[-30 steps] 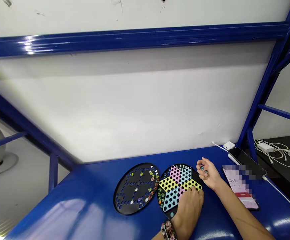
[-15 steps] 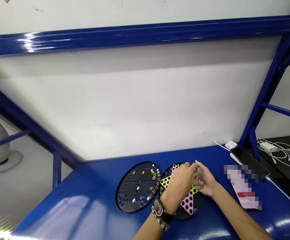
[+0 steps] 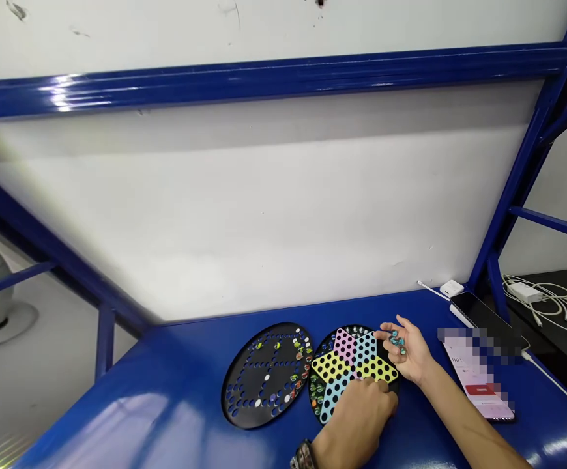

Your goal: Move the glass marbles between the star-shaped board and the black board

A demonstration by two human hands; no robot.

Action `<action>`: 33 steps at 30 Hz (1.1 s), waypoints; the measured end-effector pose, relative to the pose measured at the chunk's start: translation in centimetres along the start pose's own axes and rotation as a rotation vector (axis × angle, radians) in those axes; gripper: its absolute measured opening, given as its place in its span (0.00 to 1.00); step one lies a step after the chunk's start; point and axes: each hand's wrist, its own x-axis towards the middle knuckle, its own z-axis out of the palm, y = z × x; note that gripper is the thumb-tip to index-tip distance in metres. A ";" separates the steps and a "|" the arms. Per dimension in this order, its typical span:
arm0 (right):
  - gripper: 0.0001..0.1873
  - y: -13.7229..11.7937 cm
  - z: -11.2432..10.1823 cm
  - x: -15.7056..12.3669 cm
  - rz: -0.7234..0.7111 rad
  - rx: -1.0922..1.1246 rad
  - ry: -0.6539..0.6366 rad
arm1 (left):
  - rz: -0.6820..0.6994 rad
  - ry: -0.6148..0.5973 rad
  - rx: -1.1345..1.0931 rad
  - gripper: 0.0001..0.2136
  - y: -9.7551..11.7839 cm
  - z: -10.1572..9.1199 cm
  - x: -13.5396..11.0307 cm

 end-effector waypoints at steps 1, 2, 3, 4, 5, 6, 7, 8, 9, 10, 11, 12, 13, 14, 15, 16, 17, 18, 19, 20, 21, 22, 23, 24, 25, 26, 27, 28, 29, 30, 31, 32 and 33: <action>0.18 0.0 0.2 -0.1 0.004 0.010 0.022 | -0.001 -0.015 0.027 0.10 0.1 0.3 0.2; 0.19 0.1 0.3 -0.2 0.007 0.017 0.040 | -0.007 -0.023 0.045 0.09 0.1 0.5 0.5; 0.20 0.2 0.5 -0.2 0.012 0.025 0.053 | -0.011 -0.032 0.058 0.07 0.1 0.6 0.7; 0.21 0.3 0.7 -0.2 0.017 0.027 0.059 | -0.019 -0.044 0.072 0.06 0.2 0.6 1.0; 0.22 0.3 0.8 -0.2 0.020 0.025 0.063 | -0.029 -0.055 0.087 0.05 0.2 0.5 1.2; 0.22 0.3 0.9 -0.2 0.022 0.020 0.067 | -0.036 -0.065 0.101 0.04 0.3 0.3 1.3; 0.23 0.3 0.9 -0.2 0.025 0.013 0.068 | -0.042 -0.070 0.106 0.05 0.4 0.2 1.4; 0.23 0.2 0.9 -0.2 0.028 0.003 0.065 | -0.043 -0.069 0.095 0.05 0.4 0.0 1.4; 0.22 0.2 0.9 -0.2 0.030 -0.008 0.059 | -0.044 -0.055 0.065 0.05 0.3 -0.2 1.3; 0.21 0.1 0.8 -0.2 0.030 -0.021 0.051 | -0.045 -0.021 0.016 0.05 0.2 -0.4 1.1; 0.20 0.1 0.8 -0.2 0.025 -0.035 0.042 | -0.049 0.038 -0.048 0.05 -0.1 -0.6 1.0; 0.19 0.2 0.7 -0.2 0.015 -0.050 0.031 | -0.066 0.123 -0.117 0.05 -0.5 -0.9 0.7; 0.19 0.4 0.8 -0.2 0.008 -0.068 0.017 | -0.096 0.227 -0.176 0.06 -0.9 -1.2 0.5; 0.19 0.7 0.9 -0.2 0.009 -0.088 -0.001 | -0.136 0.341 -0.217 0.06 -1.4 -1.5 0.4; 0.20 1.2 1.1 -0.2 0.023 -0.110 -0.028 | -0.184 0.453 -0.238 0.06 -1.9 -1.8 0.2; 0.22 1.7 1.4 -0.3 0.051 -0.133 -0.061 | -0.227 0.547 -0.243 0.06 -2.3 -2.0 0.1; 0.23 2.4 1.9 -0.3 0.088 -0.152 -0.095 | -0.256 0.614 -0.239 0.07 -2.7 -2.2 0.1; 0.25 3.2 2.4 -0.3 0.128 -0.172 -0.119 | -0.267 0.653 -0.236 0.07 -3.0 -2.3 0.0; 0.25 3.9 2.9 -0.4 0.161 -0.194 -0.128 | -0.267 0.680 -0.238 0.08 -3.2 -2.2 -0.2; 0.25 4.6 3.6 -0.4 0.180 -0.225 -0.121 | -0.260 0.708 -0.254 0.09 -3.3 -2.0 -0.4; 0.24 5.2 4.3 -0.3 0.184 -0.278 -0.108 | -0.254 0.752 -0.282 0.09 -3.3 -1.7 -0.8; 0.23 5.7 5.0 -0.2 0.157 -0.379 -0.097 | -0.253 0.819 -0.322 0.09 -3.3 -1.2 -1.3; 0.22 6.1 5.8 0.0 0.107 -0.515 -0.091 | -0.260 0.902 -0.366 0.09 -3.2 -0.6 -1.9; 0.21 6.4 6.6 0.4 0.044 -0.664 -0.093 | -0.272 0.985 -0.403 0.08 -3.1 0.2 -2.6; 0.21 6.6 7.5 0.9 -0.023 -0.804 -0.099 | -0.286 1.054 -0.429 0.07 -3.0 1.1 -3.4; 0.20 6.7 8.4 1.5 -0.085 -0.927 -0.103 | -0.304 1.100 -0.440 0.07 -3.0 2.2 -4.3; 0.18 6.9 9.3 2.3 -0.126 -1.008 -0.101 | -0.323 1.124 -0.438 0.06 -2.9 3.3 -5.1; 0.17 7.2 10.3 3.2 -0.157 -1.070 -0.098 | -0.347 1.133 -0.427 0.06 -3.0 4.4 -5.8; 0.16 7.5 11.3 4.2 -0.192 -1.136 -0.092 | -0.373 1.136 -0.413 0.06 -3.1 5.4 -6.5; 0.14 7.9 12.3 5.2 -0.242 -1.213 -0.080 | -0.395 1.142 -0.400 0.06 -3.2 6.4 -7.1; 0.13 8.4 13.3 6.1 -0.299 -1.295 -0.074 | -0.413 1.147 -0.391 0.06 -3.4 7.2 -7.6; 0.11 9.0 14.2 7.0 -0.354 -1.382 -0.066 | -0.422 1.155 -0.384 0.06 -3.6 7.9 -7.9; 0.08 9.6 15.0 7.7 -0.396 -1.470 -0.066 | -0.423 1.166 -0.382 0.06 -3.8 8.4 -8.2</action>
